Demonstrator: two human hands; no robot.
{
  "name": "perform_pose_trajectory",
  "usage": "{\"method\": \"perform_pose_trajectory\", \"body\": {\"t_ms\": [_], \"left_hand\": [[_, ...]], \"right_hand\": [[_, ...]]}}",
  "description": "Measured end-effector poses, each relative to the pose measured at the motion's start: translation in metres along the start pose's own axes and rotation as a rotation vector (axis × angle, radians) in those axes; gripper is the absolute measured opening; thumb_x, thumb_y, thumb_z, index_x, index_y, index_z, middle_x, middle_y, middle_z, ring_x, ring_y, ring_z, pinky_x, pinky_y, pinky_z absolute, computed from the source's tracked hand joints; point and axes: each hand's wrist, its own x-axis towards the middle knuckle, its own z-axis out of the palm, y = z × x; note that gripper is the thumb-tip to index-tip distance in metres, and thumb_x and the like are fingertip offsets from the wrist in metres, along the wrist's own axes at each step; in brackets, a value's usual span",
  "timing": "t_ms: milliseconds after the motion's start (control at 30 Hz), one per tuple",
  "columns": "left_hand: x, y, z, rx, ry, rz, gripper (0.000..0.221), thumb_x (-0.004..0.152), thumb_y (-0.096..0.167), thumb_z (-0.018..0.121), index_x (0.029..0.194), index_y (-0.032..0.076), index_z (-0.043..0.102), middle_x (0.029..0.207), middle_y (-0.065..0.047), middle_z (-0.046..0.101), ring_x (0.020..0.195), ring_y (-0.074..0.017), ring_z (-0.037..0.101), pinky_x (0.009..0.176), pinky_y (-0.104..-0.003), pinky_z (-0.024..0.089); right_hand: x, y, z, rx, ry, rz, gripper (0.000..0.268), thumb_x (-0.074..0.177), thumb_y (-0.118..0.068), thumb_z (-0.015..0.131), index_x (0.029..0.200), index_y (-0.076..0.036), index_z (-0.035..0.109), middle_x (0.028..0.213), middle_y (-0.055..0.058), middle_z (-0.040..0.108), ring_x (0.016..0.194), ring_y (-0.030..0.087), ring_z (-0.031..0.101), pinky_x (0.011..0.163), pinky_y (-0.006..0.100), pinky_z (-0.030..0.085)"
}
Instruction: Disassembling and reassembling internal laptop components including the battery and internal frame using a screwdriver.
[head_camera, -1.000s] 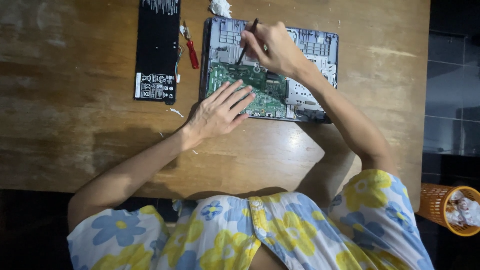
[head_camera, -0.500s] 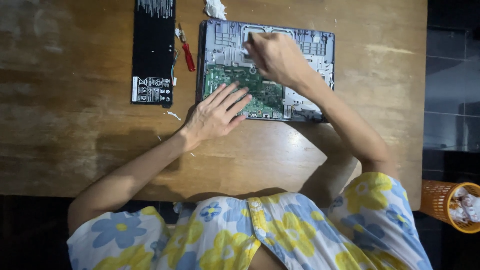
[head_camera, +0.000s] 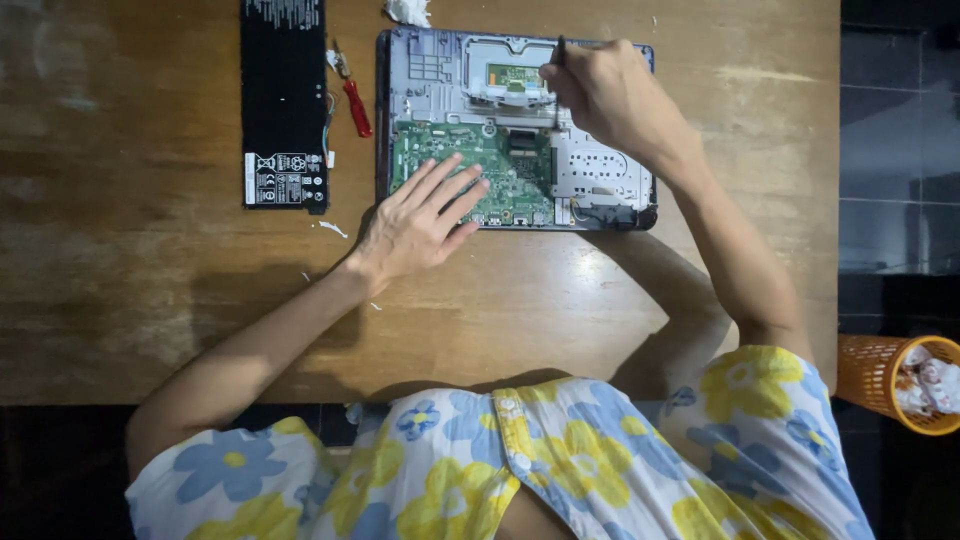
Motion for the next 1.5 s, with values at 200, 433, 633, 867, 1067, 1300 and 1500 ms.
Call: {"method": "perform_pose_trajectory", "body": {"t_ms": [200,433,633,867,1067,1300,1500], "left_hand": [[0.0,0.0,0.001,-0.013,-0.006,-0.003,0.04,0.107,0.031,0.06,0.139,0.007,0.064,0.143,-0.013,0.063,0.137,-0.0329,0.055,0.116,-0.047,0.046],[0.001,0.0,-0.002,-0.014,0.002,-0.004,0.04,0.107,0.031,0.06,0.139,0.007,0.064,0.142,-0.013,0.063,0.136,-0.033,0.056,0.116,-0.048,0.046],[-0.001,-0.002,0.003,-0.033,-0.001,-0.001,0.04,0.108,0.031,0.059,0.139,0.006,0.064,0.143,-0.014,0.063,0.137,-0.0338,0.055,0.116,-0.049,0.047],[-0.004,-0.006,0.007,-0.016,-0.028,0.016,0.043,0.107,0.032,0.06,0.141,0.006,0.063,0.145,-0.015,0.061,0.139,-0.0343,0.053,0.116,-0.049,0.046],[-0.014,-0.024,0.002,-0.039,0.086,0.016,0.038,0.105,0.031,0.068,0.135,0.009,0.065,0.138,-0.014,0.067,0.135,-0.0342,0.056,0.118,-0.063,0.035],[-0.029,-0.041,-0.035,-0.135,0.146,-0.192,0.026,0.107,0.01,0.062,0.124,-0.006,0.072,0.131,-0.023,0.069,0.132,-0.0441,0.061,0.119,-0.07,0.022],[-0.032,-0.046,-0.043,-0.149,0.154,-0.205,0.023,0.109,0.005,0.06,0.117,-0.009,0.076,0.128,-0.022,0.071,0.133,-0.0452,0.061,0.12,-0.07,0.017]], "right_hand": [[-0.013,0.009,-0.008,0.131,0.08,-0.008,0.022,0.116,0.004,0.05,0.099,0.012,0.061,0.088,0.02,0.07,0.062,0.023,0.068,0.048,0.028,0.055],[-0.029,0.028,-0.01,0.169,0.119,-0.05,0.025,0.12,0.004,0.042,0.103,0.011,0.058,0.086,0.019,0.07,0.062,0.023,0.069,0.048,0.029,0.057],[-0.059,0.025,-0.019,0.171,0.087,0.099,0.028,0.12,0.002,0.042,0.104,0.013,0.062,0.086,0.02,0.072,0.062,0.021,0.07,0.051,0.026,0.06],[-0.078,-0.004,-0.012,0.328,0.012,0.222,0.033,0.119,-0.005,0.041,0.107,0.011,0.067,0.089,0.02,0.074,0.068,0.021,0.073,0.062,0.025,0.065],[-0.086,-0.014,-0.006,0.57,0.036,0.232,0.041,0.119,-0.016,0.036,0.105,0.012,0.062,0.084,0.02,0.072,0.069,0.025,0.076,0.06,0.027,0.066],[-0.087,-0.015,-0.006,0.657,0.151,0.195,0.038,0.119,-0.013,0.038,0.107,0.017,0.06,0.083,0.025,0.069,0.07,0.028,0.073,0.064,0.031,0.064],[-0.071,-0.031,-0.003,0.603,0.129,0.157,0.032,0.117,-0.003,0.042,0.109,0.019,0.063,0.091,0.028,0.071,0.075,0.03,0.076,0.064,0.03,0.066]]}}
